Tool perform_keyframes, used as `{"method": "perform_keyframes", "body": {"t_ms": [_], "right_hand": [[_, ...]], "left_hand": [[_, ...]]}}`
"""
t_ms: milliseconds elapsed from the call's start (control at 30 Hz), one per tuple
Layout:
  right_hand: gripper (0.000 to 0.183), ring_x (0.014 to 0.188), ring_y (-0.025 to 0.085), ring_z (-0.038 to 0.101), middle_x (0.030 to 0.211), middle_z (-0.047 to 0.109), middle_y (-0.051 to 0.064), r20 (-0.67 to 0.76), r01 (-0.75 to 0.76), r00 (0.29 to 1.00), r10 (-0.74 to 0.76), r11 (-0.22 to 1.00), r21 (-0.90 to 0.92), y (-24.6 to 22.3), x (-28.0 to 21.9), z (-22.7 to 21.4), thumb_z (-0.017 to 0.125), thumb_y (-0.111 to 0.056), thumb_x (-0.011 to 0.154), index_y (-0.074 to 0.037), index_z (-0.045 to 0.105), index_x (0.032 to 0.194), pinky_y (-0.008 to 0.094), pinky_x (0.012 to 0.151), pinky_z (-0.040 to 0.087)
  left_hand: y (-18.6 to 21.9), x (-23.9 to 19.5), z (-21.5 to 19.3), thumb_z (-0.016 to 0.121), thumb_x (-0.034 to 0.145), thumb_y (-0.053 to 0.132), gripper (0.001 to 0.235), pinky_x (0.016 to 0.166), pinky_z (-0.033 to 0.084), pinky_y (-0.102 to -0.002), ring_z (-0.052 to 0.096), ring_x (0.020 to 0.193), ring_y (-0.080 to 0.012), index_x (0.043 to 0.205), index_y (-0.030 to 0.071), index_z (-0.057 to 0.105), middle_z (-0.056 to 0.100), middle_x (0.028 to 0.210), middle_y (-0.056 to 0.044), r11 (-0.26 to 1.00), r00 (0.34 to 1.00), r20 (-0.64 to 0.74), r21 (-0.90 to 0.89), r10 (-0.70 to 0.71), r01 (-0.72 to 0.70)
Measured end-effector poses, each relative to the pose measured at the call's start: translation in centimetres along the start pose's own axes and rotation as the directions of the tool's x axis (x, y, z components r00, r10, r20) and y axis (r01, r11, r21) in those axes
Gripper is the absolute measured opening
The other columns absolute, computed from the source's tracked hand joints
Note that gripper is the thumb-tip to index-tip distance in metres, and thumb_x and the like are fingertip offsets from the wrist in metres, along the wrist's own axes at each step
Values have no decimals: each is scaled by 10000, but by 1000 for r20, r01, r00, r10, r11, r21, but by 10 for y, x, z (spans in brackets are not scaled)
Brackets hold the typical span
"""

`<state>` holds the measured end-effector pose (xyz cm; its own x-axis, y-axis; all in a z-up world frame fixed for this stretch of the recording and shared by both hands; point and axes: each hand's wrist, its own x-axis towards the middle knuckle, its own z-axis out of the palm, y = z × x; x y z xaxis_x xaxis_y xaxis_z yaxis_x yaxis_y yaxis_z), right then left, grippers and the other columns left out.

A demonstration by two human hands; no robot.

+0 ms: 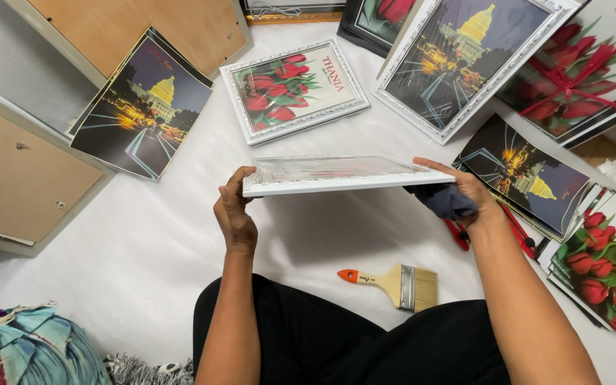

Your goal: Cleaning glass and assembling a picture frame with artwork

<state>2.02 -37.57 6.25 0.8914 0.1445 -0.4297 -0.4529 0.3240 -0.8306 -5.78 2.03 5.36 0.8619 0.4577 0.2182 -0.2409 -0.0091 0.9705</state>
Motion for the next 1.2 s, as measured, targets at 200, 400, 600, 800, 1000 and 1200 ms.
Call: {"method": "perform_keyframes", "body": {"t_ms": [200, 400, 600, 800, 1000, 1200], "right_hand": [[567, 1063, 334, 710, 1322, 625, 303, -36, -98, 995, 96, 994, -54, 5, 1, -8, 535, -79, 877, -29, 567, 1441, 388, 932, 585], [658, 1038, 306, 714, 1302, 665, 239, -113, -169, 982, 149, 964, -203, 16, 5, -22, 523, 38, 705, -15, 654, 1348, 322, 871, 575], [658, 1061, 370, 690, 1319, 636, 296, -200, -208, 969, 144, 911, -356, 19, 7, -26, 550, 103, 669, -15, 690, 1301, 365, 816, 594], [646, 1116, 376, 662, 1322, 622, 316, -238, -223, 961, 138, 899, -378, 8, -5, -4, 559, 133, 659, -34, 714, 1264, 373, 853, 590], [459, 1205, 370, 643, 1206, 759, 112, -287, -244, 946, -150, 253, -936, 24, 24, -40, 672, -243, 719, -299, 809, 1153, 459, 1007, 517], [432, 1257, 293, 605, 1294, 697, 74, -159, 150, 801, -577, 452, -879, -9, -47, 93, 709, -249, 850, -255, 744, 1280, 381, 977, 496]], "left_hand": [[14, 0, 11, 349, 1048, 602, 646, 681, 580, -264, 564, 639, -85, 1133, 97, 743, 556, 649, -2, 981, 984, -34, -88, -176, 172], [1, 2, 6, 717, 912, 260, 252, 526, 511, -233, 531, 575, -65, 1065, 62, 746, 589, 664, -30, 920, 949, -13, -250, -314, 301], [19, -7, 19, 697, 775, 158, 553, 594, 515, -250, 561, 704, -110, 1288, 76, 507, 581, 748, -37, 878, 907, -11, -256, -420, 404], [3, -7, 21, 694, 755, 169, 683, 677, 628, -394, 716, 830, -261, 1384, 5, 485, 692, 1076, -188, 405, 596, 279, -516, -753, 755], [37, -13, 27, 601, 733, 47, 700, 707, 638, -492, 695, 904, -325, 1418, 12, 463, 632, 1169, -268, 506, 695, 322, -502, -643, 701], [80, 0, 57, 668, 680, 102, 878, 836, 617, -479, 619, 1000, -273, 1508, 29, 384, 609, 1161, -202, 852, 874, 292, -247, -388, 461]]}}
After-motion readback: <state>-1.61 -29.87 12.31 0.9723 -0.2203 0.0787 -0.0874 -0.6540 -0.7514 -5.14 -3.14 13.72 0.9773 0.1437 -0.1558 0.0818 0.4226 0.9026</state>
